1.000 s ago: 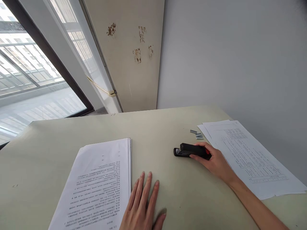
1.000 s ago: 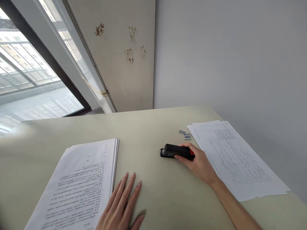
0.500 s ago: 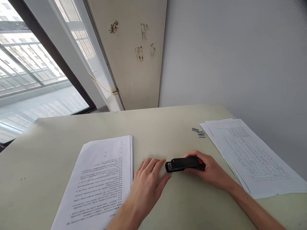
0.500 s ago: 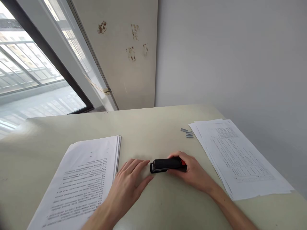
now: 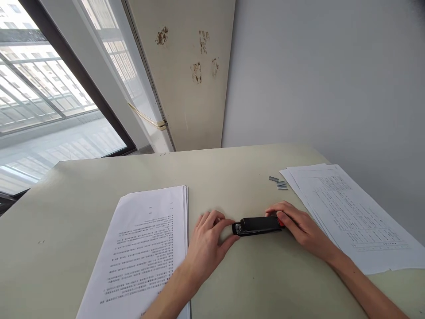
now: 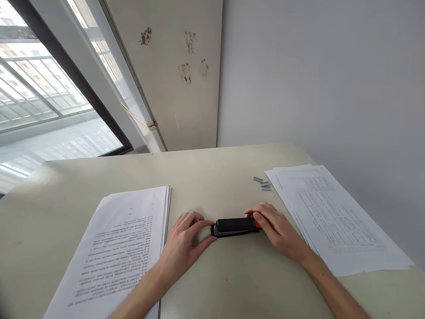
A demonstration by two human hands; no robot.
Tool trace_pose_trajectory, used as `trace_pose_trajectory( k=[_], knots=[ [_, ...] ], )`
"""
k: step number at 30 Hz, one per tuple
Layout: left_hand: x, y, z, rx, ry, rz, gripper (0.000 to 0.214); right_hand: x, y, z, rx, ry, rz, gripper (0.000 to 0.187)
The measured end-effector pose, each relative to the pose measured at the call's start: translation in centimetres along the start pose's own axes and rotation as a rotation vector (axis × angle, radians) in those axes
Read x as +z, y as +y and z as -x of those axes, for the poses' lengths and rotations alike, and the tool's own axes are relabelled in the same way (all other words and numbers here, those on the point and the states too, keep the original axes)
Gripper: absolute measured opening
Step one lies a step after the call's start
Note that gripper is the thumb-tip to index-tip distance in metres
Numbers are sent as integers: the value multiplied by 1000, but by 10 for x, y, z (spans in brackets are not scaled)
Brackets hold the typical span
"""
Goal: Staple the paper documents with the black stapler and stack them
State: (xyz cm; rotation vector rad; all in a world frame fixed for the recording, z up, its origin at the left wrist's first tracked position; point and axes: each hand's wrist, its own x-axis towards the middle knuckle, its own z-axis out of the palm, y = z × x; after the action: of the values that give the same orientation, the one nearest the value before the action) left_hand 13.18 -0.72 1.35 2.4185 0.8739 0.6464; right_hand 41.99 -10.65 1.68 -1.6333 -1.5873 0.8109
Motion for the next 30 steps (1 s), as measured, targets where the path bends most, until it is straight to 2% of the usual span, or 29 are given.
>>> trace_pose_trajectory(
  k=[5,10,24,30],
  knots=[
    [0,-1,1,-2,1,3,28,0,-2,-1,-42,-42,12,40],
    [2,-1,1,-1,6,3,29,1,-2,1,18,-41,20,40],
    [1,0,0,-22,-7,10,27,2,-7,2,57,-18,32,43],
    [1,0,-1,-26,-26,24,27,0,-4,3,0,-41,74,47]
  ],
)
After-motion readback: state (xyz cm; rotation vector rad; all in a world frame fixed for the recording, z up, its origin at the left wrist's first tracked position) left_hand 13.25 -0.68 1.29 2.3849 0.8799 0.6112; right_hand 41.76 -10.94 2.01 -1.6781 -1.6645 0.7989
